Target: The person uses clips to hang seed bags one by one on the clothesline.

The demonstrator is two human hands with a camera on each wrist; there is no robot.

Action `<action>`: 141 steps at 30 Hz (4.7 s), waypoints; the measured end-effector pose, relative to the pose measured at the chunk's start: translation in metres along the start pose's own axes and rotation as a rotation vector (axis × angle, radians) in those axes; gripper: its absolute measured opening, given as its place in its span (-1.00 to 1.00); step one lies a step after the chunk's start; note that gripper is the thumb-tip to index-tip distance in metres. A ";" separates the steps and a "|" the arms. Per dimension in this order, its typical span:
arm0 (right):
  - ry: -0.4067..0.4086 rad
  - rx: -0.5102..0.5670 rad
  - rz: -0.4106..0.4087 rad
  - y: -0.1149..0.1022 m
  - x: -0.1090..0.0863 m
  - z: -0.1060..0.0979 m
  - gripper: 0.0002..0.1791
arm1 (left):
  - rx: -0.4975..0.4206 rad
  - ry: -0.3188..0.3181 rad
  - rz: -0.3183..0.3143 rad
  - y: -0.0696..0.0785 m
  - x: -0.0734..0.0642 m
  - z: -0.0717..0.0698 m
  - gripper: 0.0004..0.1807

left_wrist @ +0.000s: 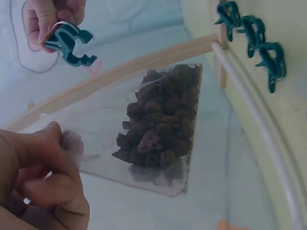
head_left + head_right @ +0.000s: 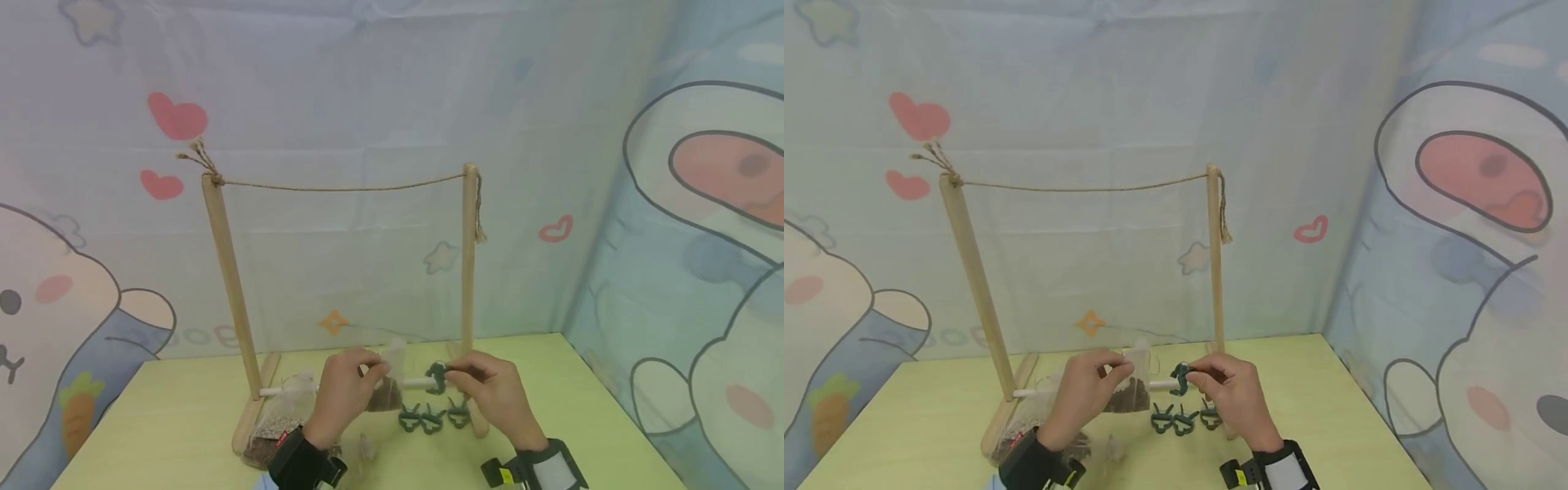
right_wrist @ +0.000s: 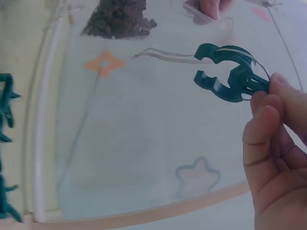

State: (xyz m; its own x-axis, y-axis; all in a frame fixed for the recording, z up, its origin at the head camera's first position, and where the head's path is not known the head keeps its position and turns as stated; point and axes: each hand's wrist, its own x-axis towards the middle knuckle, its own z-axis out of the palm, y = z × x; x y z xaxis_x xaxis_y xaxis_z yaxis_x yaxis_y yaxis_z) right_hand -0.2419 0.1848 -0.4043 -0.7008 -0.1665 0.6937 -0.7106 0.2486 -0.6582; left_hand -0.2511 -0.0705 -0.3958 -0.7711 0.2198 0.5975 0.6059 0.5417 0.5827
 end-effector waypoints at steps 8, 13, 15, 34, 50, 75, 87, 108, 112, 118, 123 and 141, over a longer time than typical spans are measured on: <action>0.061 -0.069 -0.167 -0.028 0.052 -0.024 -0.78 | -0.061 0.038 0.080 0.026 0.035 -0.014 -0.89; 0.069 -0.107 -0.252 -0.047 0.091 -0.037 -0.77 | -0.072 0.101 0.113 0.041 0.061 -0.021 -0.90; 0.076 -0.129 -0.275 -0.053 0.106 -0.041 -0.78 | -0.068 0.130 0.120 0.045 0.071 -0.023 -0.90; 0.190 -0.260 -0.315 -0.089 0.208 -0.062 -0.90 | -0.137 0.202 0.044 0.067 0.127 -0.016 -0.85; 0.206 -0.366 -0.281 -0.091 0.235 -0.065 -0.89 | -0.109 0.175 -0.026 0.061 0.135 -0.006 -0.84; 0.078 -0.381 -0.061 -0.101 0.236 -0.061 -0.86 | -0.443 0.236 -0.189 0.079 0.165 0.000 -0.78; 0.043 -0.379 -0.005 -0.096 0.236 -0.052 -0.83 | -0.674 0.236 -0.237 0.081 0.169 0.006 -0.78; -0.251 -0.418 0.091 -0.100 0.234 -0.068 -0.51 | -0.555 0.122 -0.272 0.075 0.170 0.005 -0.70; -0.277 -0.422 0.097 -0.099 0.234 -0.067 -0.49 | -0.486 0.026 -0.261 0.066 0.163 -0.004 -0.59; -0.272 -0.455 0.043 -0.100 0.223 -0.071 -0.43 | -0.235 -0.025 -0.125 0.052 0.138 -0.025 -0.47; -0.112 -0.521 -0.125 -0.093 0.191 -0.071 -0.55 | -0.081 -0.018 0.020 0.046 0.107 -0.042 -0.47; 0.122 -0.471 -0.258 0.007 0.047 -0.019 -0.64 | 0.234 0.041 0.084 -0.003 0.004 -0.029 -0.49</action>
State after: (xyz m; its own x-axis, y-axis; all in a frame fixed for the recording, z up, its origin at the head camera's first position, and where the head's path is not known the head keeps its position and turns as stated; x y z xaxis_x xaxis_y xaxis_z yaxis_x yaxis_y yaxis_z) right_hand -0.2781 0.1970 -0.3707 -0.4751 -0.1735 0.8627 -0.7340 0.6188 -0.2798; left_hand -0.2502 -0.0947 -0.3796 -0.7082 0.2418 0.6633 0.6024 0.6970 0.3891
